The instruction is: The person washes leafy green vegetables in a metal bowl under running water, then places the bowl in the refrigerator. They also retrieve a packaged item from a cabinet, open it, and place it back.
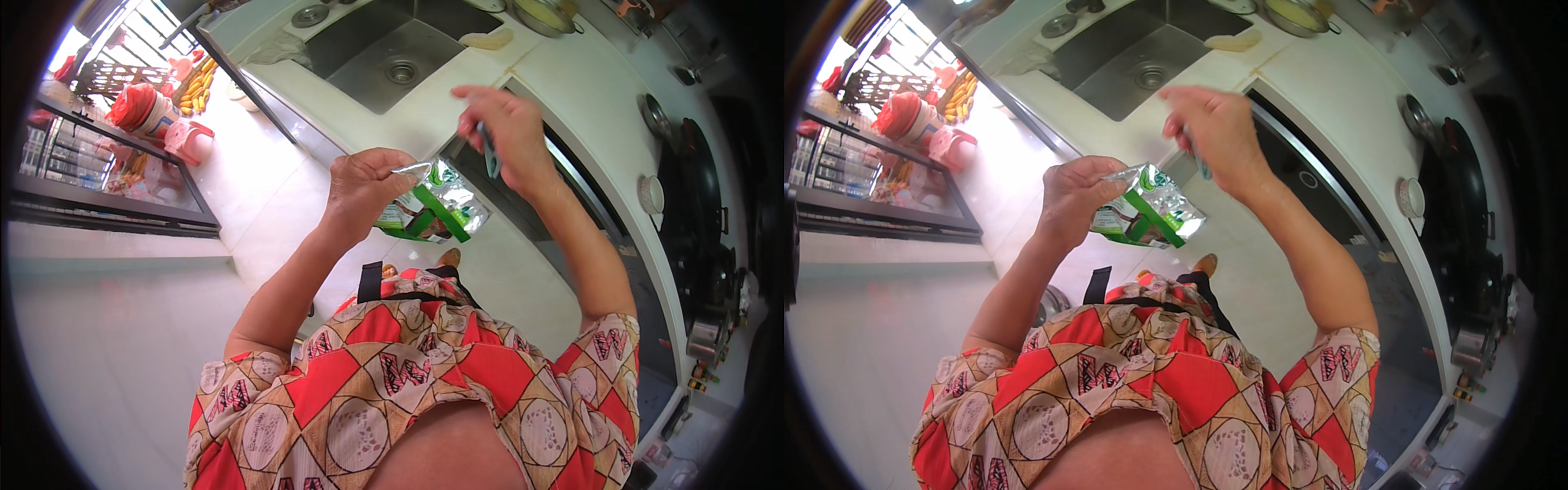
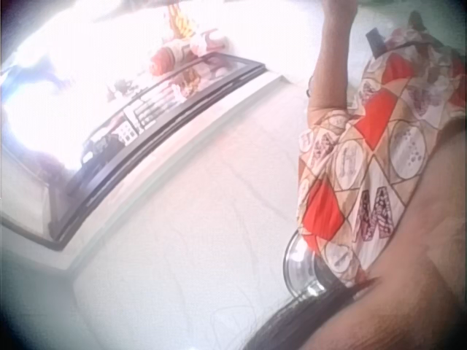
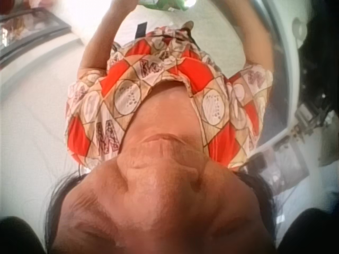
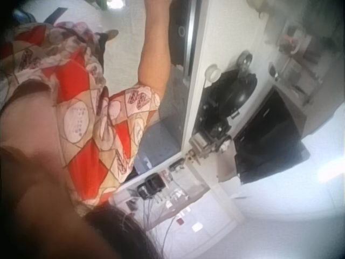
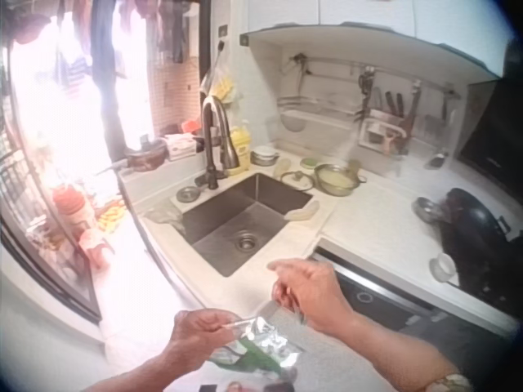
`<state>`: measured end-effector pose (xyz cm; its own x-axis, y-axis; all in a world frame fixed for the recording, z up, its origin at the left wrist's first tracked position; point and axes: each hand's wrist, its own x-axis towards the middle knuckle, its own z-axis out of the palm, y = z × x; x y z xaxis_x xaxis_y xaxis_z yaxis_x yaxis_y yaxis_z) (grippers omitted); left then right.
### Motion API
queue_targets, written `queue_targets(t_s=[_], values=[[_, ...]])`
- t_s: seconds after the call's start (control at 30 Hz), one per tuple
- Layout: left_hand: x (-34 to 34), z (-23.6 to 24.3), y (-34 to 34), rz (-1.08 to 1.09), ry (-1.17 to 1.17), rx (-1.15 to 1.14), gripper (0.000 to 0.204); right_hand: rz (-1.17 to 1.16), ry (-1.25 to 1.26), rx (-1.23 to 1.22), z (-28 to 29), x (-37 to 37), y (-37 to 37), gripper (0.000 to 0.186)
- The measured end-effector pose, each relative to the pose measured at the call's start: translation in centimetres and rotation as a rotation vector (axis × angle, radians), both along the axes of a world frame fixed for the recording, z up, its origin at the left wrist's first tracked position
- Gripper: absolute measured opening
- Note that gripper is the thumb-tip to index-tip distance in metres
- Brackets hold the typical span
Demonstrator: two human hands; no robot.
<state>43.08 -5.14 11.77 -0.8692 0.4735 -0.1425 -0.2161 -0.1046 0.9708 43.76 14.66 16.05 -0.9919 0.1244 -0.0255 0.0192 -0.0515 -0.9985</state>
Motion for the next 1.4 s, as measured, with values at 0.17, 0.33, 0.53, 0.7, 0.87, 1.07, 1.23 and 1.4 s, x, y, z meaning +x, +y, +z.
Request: queue_targets(t_s=[0.17,0.33,0.53,0.7,0.87,1.07,1.23,1.4], values=[[0.6,-0.4,0.8,-0.04,0.247,-0.249,0.033,-0.049,0.011,-0.487,0.3,-1.0,-1.2,0.029],[1.4,-1.2,1.7,0.021,0.613,-0.308,0.05,-0.003,0.116,-0.42,-0.9,-0.5,-3.6,0.03],[1.3,-1.4,1.1,0.022,0.721,-0.37,0.056,0.123,0.086,-0.134,-1.1,0.2,-3.7,0.031],[0.9,-1.1,1.0,0.016,0.623,-0.363,0.042,0.326,0.267,-0.009,-1.3,0.8,-2.4,0.047],[0.7,-0.9,0.9,0.035,0.558,-0.351,0.03,0.433,0.167,0.02,-1.5,1.2,-1.1,0.055],[0.6,-0.9,0.5,0.017,0.469,-0.2,0.017,0.404,0.288,0.453,-1.5,1.1,-0.4,0.052],[0.4,-1.1,0.0,0.0,0.377,-0.198,0.017,0.395,0.361,0.834,-1.3,1.5,-0.8,0.055],[0.1,-1.2,-0.8,0.016,0.417,-0.239,0.02,0.485,0.343,0.79,0.3,1.2,-0.5,0.061]])
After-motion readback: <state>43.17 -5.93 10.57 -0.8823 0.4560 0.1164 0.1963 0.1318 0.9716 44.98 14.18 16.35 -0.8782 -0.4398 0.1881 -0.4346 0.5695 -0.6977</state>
